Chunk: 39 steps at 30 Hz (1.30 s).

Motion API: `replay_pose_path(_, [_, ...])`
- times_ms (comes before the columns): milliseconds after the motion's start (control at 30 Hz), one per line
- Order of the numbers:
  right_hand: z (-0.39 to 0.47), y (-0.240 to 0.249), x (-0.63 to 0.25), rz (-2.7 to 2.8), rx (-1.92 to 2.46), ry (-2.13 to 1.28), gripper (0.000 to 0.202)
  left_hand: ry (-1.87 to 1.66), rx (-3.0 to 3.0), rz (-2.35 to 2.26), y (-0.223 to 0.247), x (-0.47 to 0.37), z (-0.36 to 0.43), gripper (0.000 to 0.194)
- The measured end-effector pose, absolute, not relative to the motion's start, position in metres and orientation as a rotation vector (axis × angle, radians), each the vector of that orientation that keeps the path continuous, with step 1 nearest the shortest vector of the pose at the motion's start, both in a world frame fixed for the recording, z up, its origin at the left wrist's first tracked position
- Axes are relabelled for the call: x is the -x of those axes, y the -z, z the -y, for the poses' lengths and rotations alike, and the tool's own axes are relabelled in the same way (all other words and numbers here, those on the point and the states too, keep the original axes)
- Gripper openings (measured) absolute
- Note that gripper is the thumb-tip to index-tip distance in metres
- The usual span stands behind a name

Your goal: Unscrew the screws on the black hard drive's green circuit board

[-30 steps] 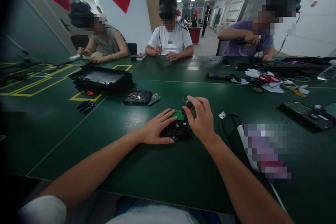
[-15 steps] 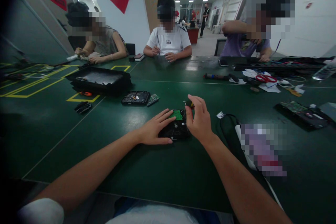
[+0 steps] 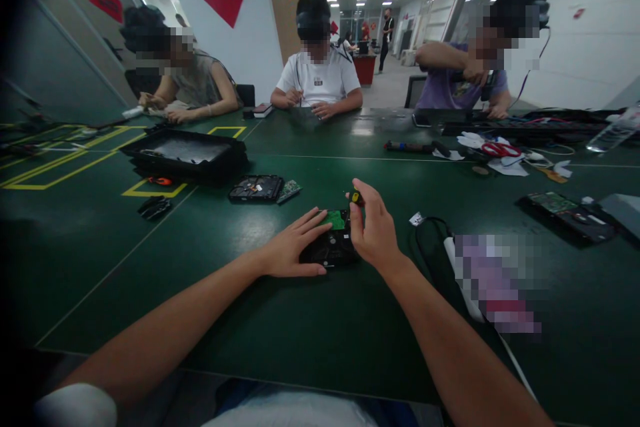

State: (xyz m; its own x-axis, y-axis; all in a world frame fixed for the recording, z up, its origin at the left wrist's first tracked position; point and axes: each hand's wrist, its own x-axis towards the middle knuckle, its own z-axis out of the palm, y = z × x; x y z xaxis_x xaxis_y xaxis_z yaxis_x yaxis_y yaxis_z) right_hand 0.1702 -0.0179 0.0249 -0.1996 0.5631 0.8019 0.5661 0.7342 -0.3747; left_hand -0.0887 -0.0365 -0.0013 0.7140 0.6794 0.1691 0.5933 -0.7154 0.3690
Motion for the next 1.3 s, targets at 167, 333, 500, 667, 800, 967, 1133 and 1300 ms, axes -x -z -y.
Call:
replay_pose_path(167, [0.018, -0.028, -0.171, 1.778, 0.896, 0.128, 0.050, -0.464, -2.618, -1.000, 0.001, 0.090, 0.037, 0.109])
replay_pose_path(333, [0.018, -0.026, -0.171, 1.808, 0.885, 0.058, 0.051, -0.525, -2.603, -1.045, 0.006, 0.091, 0.036, 0.114])
replay_pose_path(500, [0.019, -0.027, -0.171, 1.798, 0.888, 0.072, 0.051, -0.678, -2.479, -1.295, 0.013, 0.090, 0.032, 0.082])
replay_pose_path(667, [0.020, -0.031, -0.171, 1.768, 0.907, 0.152, 0.047, -0.738, -2.397, -1.404, 0.017, 0.089, 0.029, 0.067])
replay_pose_path(800, [0.019, -0.028, -0.171, 1.820, 0.896, 0.074, 0.056, -0.728, -2.437, -1.342, 0.016, 0.090, 0.028, 0.062])
replay_pose_path(967, [0.020, -0.027, -0.172, 1.812, 0.890, 0.117, 0.054, -0.722, -2.450, -1.321, 0.014, 0.090, 0.029, 0.061])
replay_pose_path(1133, [0.021, -0.029, -0.171, 1.845, 0.877, 0.069, 0.056, -0.730, -2.462, -1.318, 0.016, 0.090, 0.028, 0.061])
replay_pose_path(1300, [0.020, -0.028, -0.170, 1.811, 0.864, 0.116, 0.055, -0.736, -2.466, -1.311, 0.017, 0.090, 0.027, 0.061])
